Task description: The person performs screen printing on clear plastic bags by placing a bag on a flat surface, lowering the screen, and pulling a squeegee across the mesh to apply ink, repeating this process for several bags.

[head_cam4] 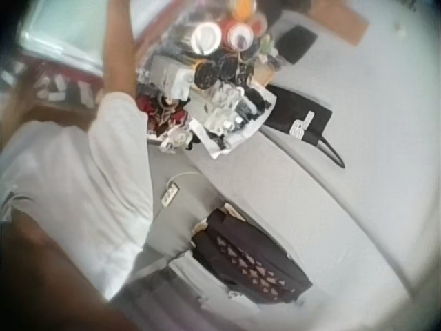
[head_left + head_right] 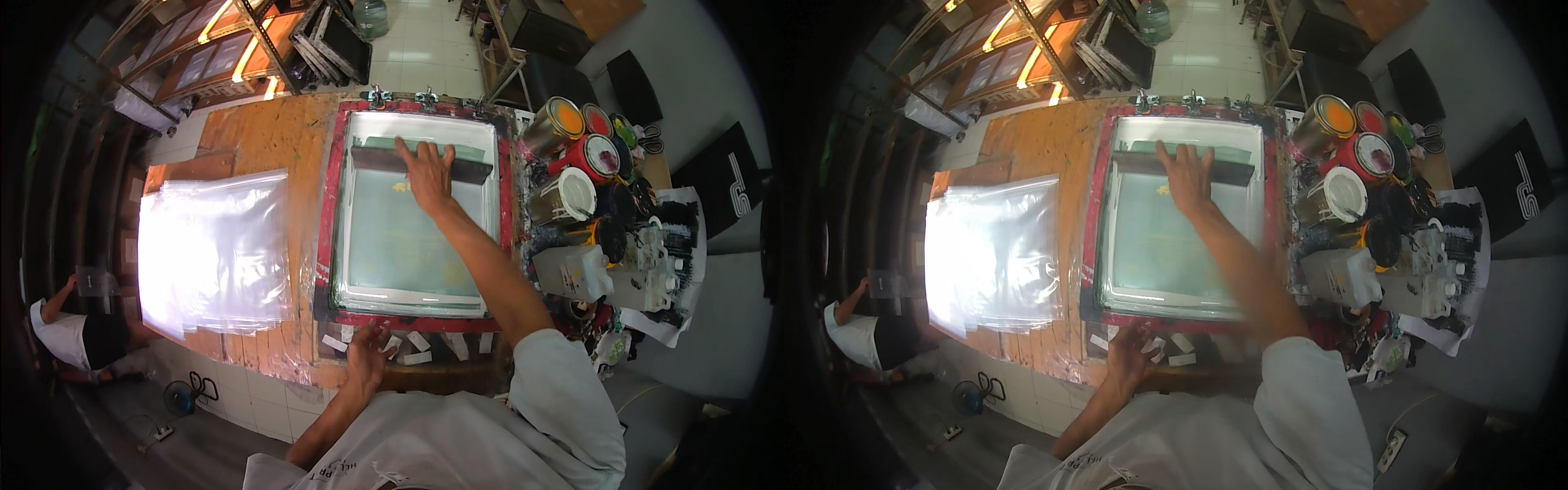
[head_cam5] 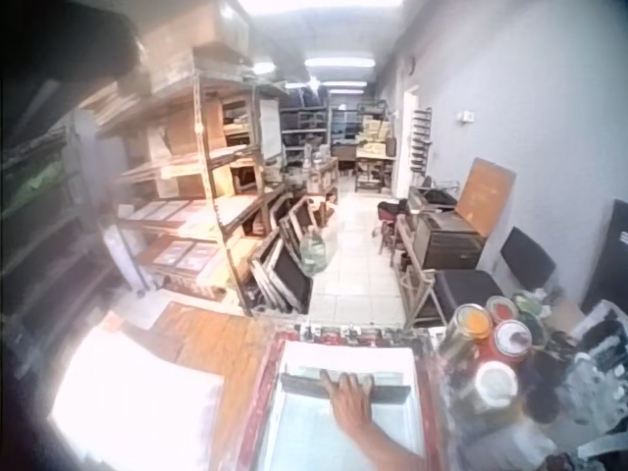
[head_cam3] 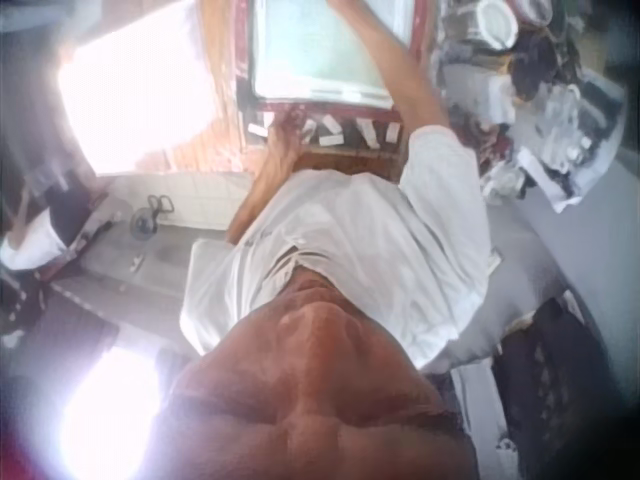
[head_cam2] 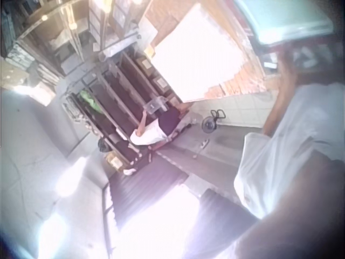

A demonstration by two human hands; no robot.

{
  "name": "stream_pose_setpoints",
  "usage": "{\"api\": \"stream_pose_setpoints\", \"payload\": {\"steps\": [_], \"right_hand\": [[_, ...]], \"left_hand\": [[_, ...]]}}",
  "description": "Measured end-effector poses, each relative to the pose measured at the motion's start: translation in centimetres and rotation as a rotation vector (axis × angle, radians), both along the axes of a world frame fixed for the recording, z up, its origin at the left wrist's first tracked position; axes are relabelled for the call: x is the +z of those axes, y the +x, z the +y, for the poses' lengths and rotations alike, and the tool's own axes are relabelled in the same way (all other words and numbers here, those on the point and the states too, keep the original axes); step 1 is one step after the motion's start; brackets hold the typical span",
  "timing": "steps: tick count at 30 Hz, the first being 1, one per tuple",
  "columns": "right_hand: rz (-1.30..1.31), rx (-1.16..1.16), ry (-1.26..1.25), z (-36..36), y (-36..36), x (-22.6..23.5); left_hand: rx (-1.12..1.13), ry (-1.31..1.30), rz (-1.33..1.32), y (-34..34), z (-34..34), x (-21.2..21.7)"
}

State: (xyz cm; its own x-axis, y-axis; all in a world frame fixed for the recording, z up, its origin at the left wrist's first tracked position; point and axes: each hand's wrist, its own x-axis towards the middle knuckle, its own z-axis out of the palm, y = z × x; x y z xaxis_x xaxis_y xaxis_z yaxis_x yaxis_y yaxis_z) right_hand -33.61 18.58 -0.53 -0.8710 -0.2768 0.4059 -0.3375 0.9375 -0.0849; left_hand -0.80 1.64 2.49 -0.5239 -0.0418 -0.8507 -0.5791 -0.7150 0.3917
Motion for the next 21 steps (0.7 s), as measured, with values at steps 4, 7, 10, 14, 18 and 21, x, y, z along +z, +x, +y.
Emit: {"api": "stream_pose_setpoints", "payload": {"steps": [4,7,10,14,18,21], "right_hand": [[-0.121,-0.006,0.022,0.6,-5.0,1.0],[-0.378,0.038,-0.003,1.0,-4.2,3.4],[-0.525,0.110,-0.067,1.1,2.4,5.9],[-0.443,0.162,-0.125,0.5,15.3,8.7],[-0.316,0.102,-0.090,-1.0,24.0,11.4],[-0.121,0.066,-0.048,-2.1,25.5,14.6]], "left_hand": [[0.006,0.004,-0.027,0.2,-0.3,-0.5],[-0.033,0.022,-0.002,0.4,-0.6,-0.6],[-0.033,0.005,0.010,0.5,-0.9,-0.2],[-0.066,0.007,0.089,0.3,-1.2,1.5],[-0.047,0.033,0.243,-0.2,-1.6,4.2],[-0.044,0.062,0.374,-1.1,-1.9,6.8]]}}
